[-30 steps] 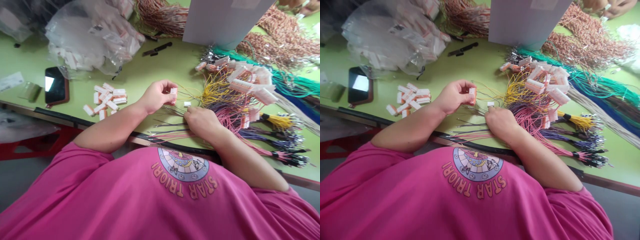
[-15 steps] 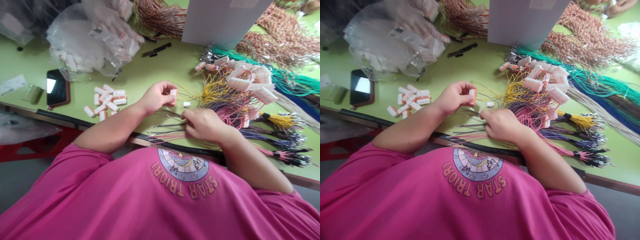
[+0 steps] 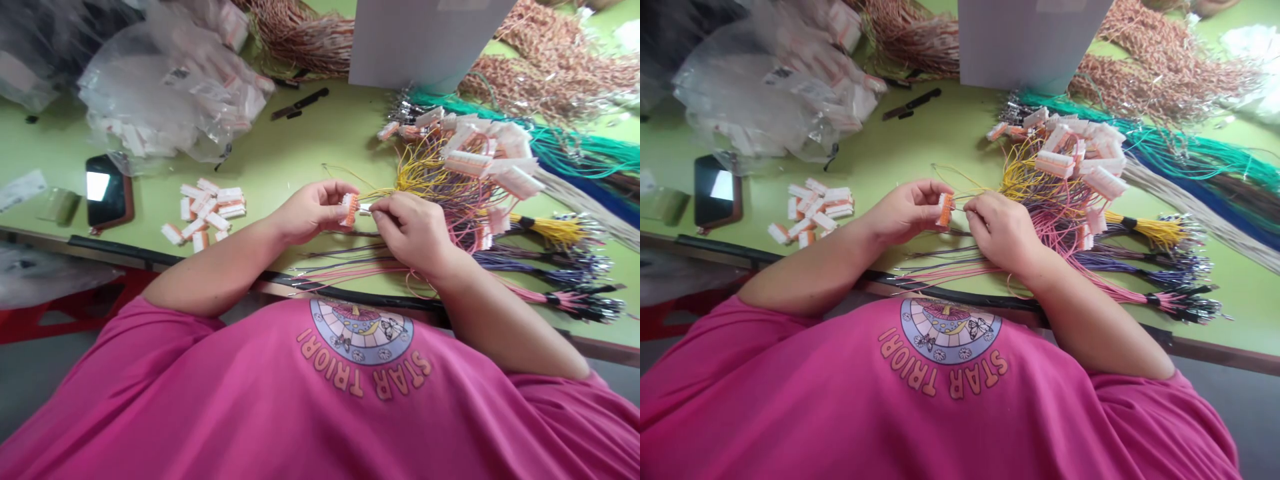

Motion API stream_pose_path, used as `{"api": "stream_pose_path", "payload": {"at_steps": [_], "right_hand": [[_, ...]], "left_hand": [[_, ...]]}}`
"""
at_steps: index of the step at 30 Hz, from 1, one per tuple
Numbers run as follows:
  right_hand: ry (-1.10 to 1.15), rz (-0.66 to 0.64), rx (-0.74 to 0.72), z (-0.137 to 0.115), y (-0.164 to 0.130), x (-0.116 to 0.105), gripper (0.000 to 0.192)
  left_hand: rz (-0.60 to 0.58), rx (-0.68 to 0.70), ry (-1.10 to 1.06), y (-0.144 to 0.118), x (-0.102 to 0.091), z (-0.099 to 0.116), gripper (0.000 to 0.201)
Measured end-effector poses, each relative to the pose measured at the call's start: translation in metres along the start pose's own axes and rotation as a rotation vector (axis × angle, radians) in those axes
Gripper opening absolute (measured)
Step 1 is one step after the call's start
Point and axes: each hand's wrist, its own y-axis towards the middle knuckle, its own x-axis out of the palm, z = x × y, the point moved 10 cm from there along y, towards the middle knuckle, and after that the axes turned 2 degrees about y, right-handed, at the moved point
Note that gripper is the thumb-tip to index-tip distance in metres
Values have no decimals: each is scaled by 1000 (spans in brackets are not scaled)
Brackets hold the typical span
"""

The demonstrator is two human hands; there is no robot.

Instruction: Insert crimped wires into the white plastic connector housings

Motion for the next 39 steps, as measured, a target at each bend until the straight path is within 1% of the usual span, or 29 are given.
{"api": "stream_pose_path", "payload": {"at_steps": [3, 8, 15, 19, 25, 29, 35, 39], "right_hand": [[-36, 0, -24, -2, -1, 2, 26], [-77, 3, 16, 1, -1, 3, 26], [-118, -105, 72, 4, 0, 11, 31], [-133, -126, 136, 10, 1, 12, 29], [-42, -102, 210, 15, 2, 9, 28], [8, -120, 230, 15, 3, 11, 25], [247, -165, 310, 16, 7, 14, 24], [302, -157, 301, 13, 7, 15, 24]], "left_hand": [[-1, 14, 21, 0, 0, 1, 54], [0, 24, 55, -1, 0, 1, 55], [22, 73, 104, 1, -3, 2, 50], [12, 113, 138, 2, -2, 4, 49], [16, 149, 211, 1, -2, 6, 50], [21, 194, 222, 1, -3, 9, 52], [13, 264, 214, 1, 0, 11, 48], [27, 247, 213, -1, 4, 9, 48]]}}
